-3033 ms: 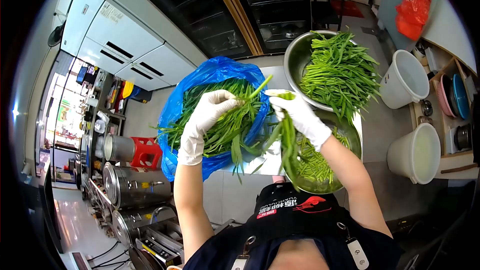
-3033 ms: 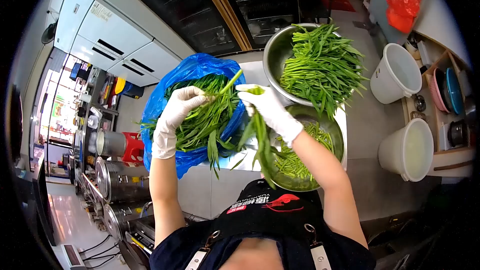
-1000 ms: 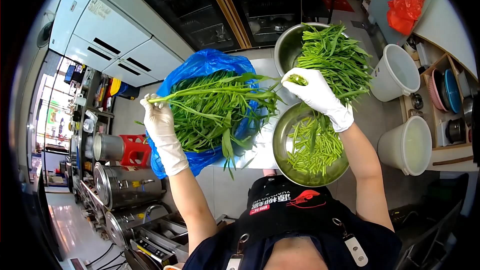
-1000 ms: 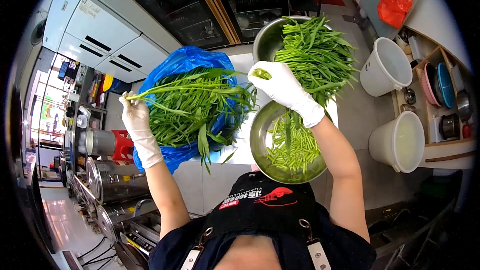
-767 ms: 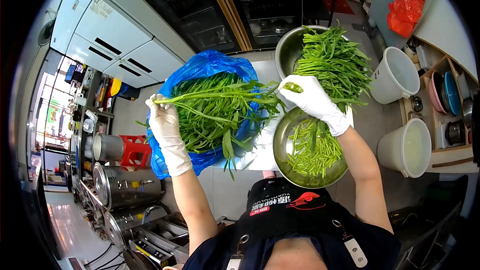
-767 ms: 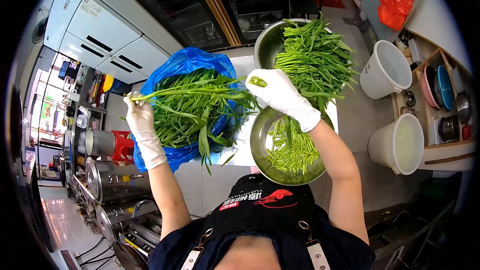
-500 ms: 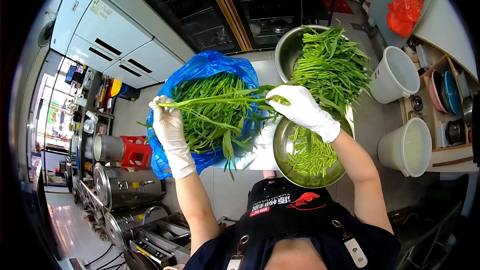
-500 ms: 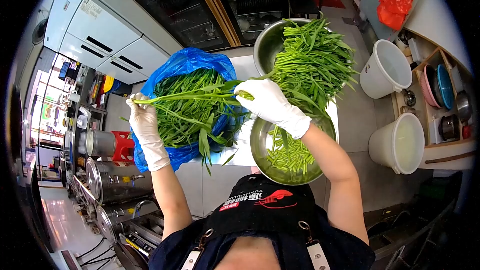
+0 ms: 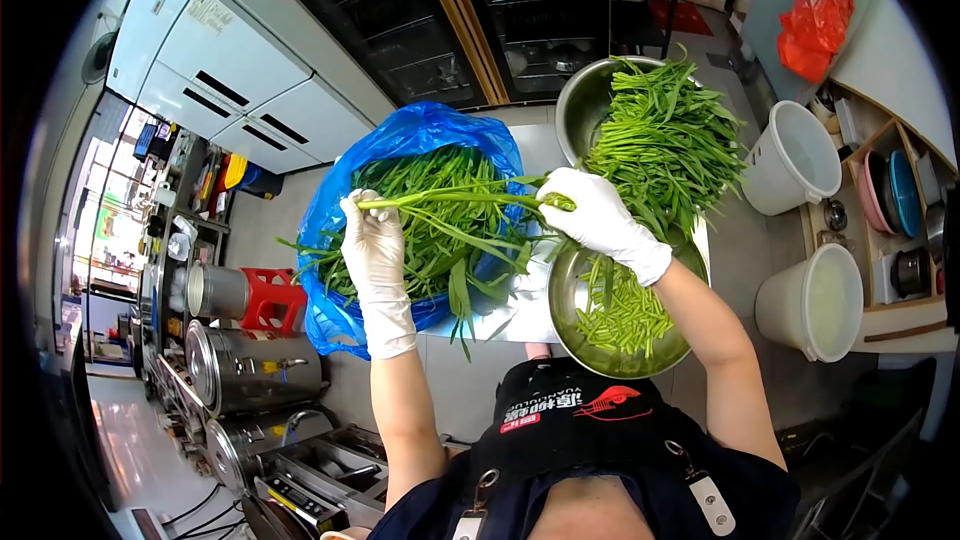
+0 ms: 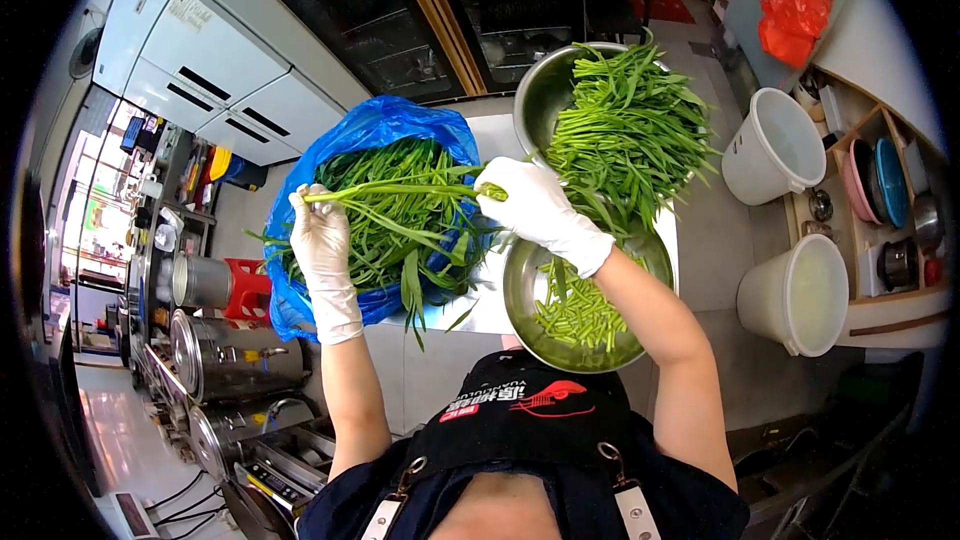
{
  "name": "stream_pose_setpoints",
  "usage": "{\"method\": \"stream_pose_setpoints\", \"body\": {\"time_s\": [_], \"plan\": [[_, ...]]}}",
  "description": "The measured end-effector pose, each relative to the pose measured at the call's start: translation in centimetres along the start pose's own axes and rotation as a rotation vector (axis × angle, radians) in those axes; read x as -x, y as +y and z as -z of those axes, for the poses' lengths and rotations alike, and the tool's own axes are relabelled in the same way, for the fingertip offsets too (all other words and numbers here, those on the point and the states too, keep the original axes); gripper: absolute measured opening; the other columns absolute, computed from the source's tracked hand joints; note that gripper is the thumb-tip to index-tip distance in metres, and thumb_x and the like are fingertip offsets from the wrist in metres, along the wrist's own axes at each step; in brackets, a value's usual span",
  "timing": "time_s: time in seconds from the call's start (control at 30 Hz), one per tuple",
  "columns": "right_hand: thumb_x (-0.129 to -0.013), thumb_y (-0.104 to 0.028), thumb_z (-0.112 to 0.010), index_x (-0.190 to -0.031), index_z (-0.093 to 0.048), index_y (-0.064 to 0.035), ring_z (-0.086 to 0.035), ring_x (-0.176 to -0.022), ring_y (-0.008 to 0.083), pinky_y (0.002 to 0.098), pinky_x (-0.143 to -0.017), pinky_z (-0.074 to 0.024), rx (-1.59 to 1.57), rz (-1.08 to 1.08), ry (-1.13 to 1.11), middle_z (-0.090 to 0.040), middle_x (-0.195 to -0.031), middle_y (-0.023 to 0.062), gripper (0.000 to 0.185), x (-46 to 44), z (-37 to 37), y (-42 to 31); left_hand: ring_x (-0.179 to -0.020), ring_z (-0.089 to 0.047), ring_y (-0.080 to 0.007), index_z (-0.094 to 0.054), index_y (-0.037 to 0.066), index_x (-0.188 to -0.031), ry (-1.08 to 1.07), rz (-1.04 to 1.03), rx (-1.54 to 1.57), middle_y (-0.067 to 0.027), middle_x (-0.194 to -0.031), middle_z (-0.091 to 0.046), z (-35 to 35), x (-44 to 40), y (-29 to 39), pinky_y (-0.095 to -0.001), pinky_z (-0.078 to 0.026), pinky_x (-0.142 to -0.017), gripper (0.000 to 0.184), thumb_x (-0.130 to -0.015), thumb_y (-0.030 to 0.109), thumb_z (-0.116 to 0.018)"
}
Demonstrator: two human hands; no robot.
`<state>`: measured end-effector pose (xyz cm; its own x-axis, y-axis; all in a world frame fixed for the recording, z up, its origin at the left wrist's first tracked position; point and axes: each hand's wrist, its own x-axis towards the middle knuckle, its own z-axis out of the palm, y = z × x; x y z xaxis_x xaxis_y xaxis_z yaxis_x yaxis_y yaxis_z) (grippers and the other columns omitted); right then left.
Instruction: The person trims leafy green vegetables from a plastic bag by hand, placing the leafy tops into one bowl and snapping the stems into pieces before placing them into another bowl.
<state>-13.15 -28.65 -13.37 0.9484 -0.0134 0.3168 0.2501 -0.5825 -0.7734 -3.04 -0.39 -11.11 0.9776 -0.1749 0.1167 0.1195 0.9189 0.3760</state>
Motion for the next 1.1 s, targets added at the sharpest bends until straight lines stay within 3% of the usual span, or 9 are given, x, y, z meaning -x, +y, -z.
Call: {"method": "stream_pose_setpoints", "body": {"time_s": [0.07, 0.2, 0.37, 0.5, 0.6, 0.77, 0.87, 0.97, 1.1], "plan": [[-0.078, -0.025, -0.067, -0.093, -0.069, -0.0081, -0.065, -0.078, 0.0321, 0.0387, -0.071, -0.0512, -0.004, -0.044, 0.008, -0.068, -0.085, 0.0125, 0.023, 0.2, 0.4, 1.0, -0.075, -0.052, -0.0120, -0.053, 0.001, -0.123, 0.028, -0.086, -0.440, -0.0056, -0.093, -0.056, 0.1, 0.3, 0.5, -0.0246, -0.046, -0.066, 0.031, -0.097, 0.016, -0.059], [-0.078, -0.023, -0.068, -0.092, -0.069, -0.0080, -0.066, -0.080, 0.0319, 0.0384, -0.072, -0.0516, 0.034, -0.068, 0.074, -0.068, -0.087, 0.0131, 0.021, 0.6, 1.7, 2.2, -0.075, -0.056, -0.0090, -0.066, 0.000, -0.116, -0.135, -0.092, -1.436, -0.0017, -0.088, -0.061, -0.7, 1.3, 2.4, -0.0211, -0.044, -0.066, 0.024, -0.094, 0.008, -0.060], [-0.078, -0.022, -0.067, -0.091, -0.069, -0.0064, -0.066, -0.078, 0.0324, 0.0378, -0.070, -0.0518, 0.113, -0.105, 0.120, -0.068, -0.086, 0.0138, 0.021, 0.6, 2.6, 2.4, -0.067, -0.058, -0.0213, -0.070, 0.005, -0.106, -0.464, -0.361, -1.984, -0.0076, -0.077, -0.058, -0.7, 2.0, 1.2, -0.0278, -0.046, -0.061, 0.026, -0.081, 0.004, -0.071], [-0.080, -0.013, -0.066, -0.090, -0.067, 0.0007, -0.061, -0.067, 0.0139, 0.0309, -0.064, -0.0495, -0.116, -0.223, 0.098, -0.065, -0.072, 0.0054, 0.016, 0.3, 2.7, 4.2, -0.065, -0.061, -0.0253, -0.069, 0.006, -0.095, -0.592, -0.594, -2.010, -0.0083, -0.074, -0.060, -0.3, 2.4, 0.4, -0.0318, -0.048, -0.057, 0.019, -0.077, 0.001, -0.072], [-0.081, -0.012, -0.066, -0.086, -0.067, -0.0008, -0.057, -0.061, 0.0091, 0.0269, -0.057, -0.0459, -0.597, -0.517, 0.128, -0.065, -0.071, 0.0025, 0.013, 0.0, 2.6, 6.0, -0.066, -0.061, -0.0259, -0.068, 0.006, -0.093, -0.667, -0.634, -2.031, -0.0085, -0.074, -0.061, -0.4, 2.9, -0.6, -0.0326, -0.048, -0.056, 0.019, -0.075, 0.000, -0.072], [-0.085, -0.015, -0.061, -0.083, -0.067, -0.0032, -0.051, -0.055, 0.0061, 0.0215, -0.052, -0.0408, -0.608, -0.595, 0.356, -0.066, -0.076, 0.0014, 0.014, 0.1, 5.0, 9.1, -0.068, -0.062, -0.0279, -0.066, 0.005, -0.093, -0.557, -0.678, -2.023, -0.0109, -0.077, -0.062, 0.1, 2.6, 0.8, -0.0330, -0.050, -0.059, 0.021, -0.074, -0.003, -0.071], [-0.086, -0.014, -0.063, -0.087, -0.068, -0.0045, -0.050, -0.055, 0.0046, 0.0198, -0.053, -0.0404, -0.488, -0.384, 0.330, -0.066, -0.077, -0.0002, 0.010, -0.3, 5.7, 5.4, -0.067, -0.062, -0.0269, -0.066, 0.004, -0.095, -0.562, -0.633, -2.006, -0.0105, -0.076, -0.062, -0.7, 3.0, 0.9, -0.0325, -0.050, -0.058, 0.022, -0.074, -0.004, -0.071], [-0.084, -0.014, -0.067, -0.096, -0.067, -0.0050, -0.066, -0.077, 0.0174, 0.0288, -0.070, -0.0524, 0.037, 0.016, 0.232, -0.067, -0.087, 0.0049, 0.014, -0.2, 3.1, 0.7, -0.066, -0.061, -0.0264, -0.066, 0.004, -0.096, -0.593, -0.647, -1.982, -0.0104, -0.076, -0.062, -1.2, 3.2, -0.2, -0.0319, -0.049, -0.057, 0.023, -0.075, -0.004, -0.071], [-0.079, -0.017, -0.068, -0.087, -0.064, -0.0137, -0.063, -0.070, 0.0245, 0.0362, -0.062, -0.0512, 0.452, 0.302, 0.210, -0.059, -0.083, 0.0047, 0.009, 0.1, -0.8, -1.1, -0.066, -0.061, -0.0263, -0.066, 0.005, -0.097, -0.625, -0.657, -1.925, -0.0105, -0.075, -0.062, -2.2, 4.0, -1.4, -0.0314, -0.049, -0.057, 0.025, -0.074, -0.005, -0.071]]}}
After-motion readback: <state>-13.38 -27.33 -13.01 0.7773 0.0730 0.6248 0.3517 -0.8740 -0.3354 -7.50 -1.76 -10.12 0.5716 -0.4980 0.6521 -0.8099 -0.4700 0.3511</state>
